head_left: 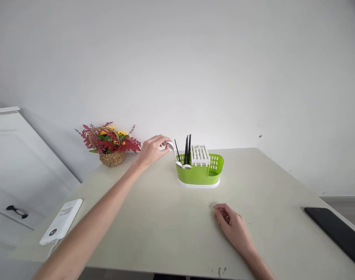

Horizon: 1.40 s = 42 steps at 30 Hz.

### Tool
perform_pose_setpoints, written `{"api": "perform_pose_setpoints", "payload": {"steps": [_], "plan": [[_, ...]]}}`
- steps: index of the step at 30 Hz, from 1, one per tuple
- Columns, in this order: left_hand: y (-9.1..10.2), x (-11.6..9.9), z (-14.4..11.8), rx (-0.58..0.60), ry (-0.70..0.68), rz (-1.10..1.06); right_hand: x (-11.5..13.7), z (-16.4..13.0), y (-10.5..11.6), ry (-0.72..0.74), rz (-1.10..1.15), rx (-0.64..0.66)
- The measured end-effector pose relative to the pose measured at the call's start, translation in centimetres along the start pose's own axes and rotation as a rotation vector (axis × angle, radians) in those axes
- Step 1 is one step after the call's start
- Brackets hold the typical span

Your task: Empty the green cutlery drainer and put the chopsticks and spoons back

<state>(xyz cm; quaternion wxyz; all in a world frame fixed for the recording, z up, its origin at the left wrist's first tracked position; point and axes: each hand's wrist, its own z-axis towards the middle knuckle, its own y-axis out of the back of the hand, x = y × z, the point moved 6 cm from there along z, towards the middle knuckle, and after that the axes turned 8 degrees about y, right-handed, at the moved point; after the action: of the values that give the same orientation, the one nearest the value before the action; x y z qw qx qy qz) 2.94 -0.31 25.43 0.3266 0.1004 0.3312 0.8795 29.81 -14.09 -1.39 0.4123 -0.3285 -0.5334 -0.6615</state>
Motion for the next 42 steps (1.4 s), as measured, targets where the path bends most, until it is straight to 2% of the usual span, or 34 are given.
{"api": "perform_pose_setpoints", "payload": {"steps": [7,14,19,24,28,30,32,36,39,42], "plan": [[-2.0,-0.2,-1.1,0.131,-0.055,0.033,0.2,0.1,0.0,0.009,-0.002,-0.004],[-4.2,1.7,-3.7,0.264,0.058,-0.083,0.5,0.0,0.1,0.030,0.005,-0.016],[-5.8,1.9,-4.8,0.387,0.112,-0.132,0.5,0.0,0.2,0.036,0.006,-0.020],[-5.9,2.1,-5.0,0.423,0.149,-0.127,0.5,-0.1,0.1,0.017,0.009,0.001],[-6.5,3.8,-7.0,0.376,0.294,-0.194,0.4,-0.1,0.1,0.001,-0.006,0.002],[-7.9,4.9,-9.2,0.345,0.423,-0.317,0.4,-0.1,0.1,0.005,-0.011,-0.002],[-10.1,5.4,-11.9,0.373,0.557,-0.474,0.5,-0.1,0.1,0.019,-0.016,-0.008],[-15.0,4.1,-15.9,0.474,0.737,-0.644,0.7,0.0,0.0,0.051,-0.029,-0.011],[-17.5,2.3,-16.1,0.456,0.795,-0.690,0.9,-0.1,0.0,0.060,-0.042,-0.004],[-19.0,0.9,-14.6,0.340,0.777,-0.685,1.3,0.0,-0.1,0.085,-0.074,0.011]]}}
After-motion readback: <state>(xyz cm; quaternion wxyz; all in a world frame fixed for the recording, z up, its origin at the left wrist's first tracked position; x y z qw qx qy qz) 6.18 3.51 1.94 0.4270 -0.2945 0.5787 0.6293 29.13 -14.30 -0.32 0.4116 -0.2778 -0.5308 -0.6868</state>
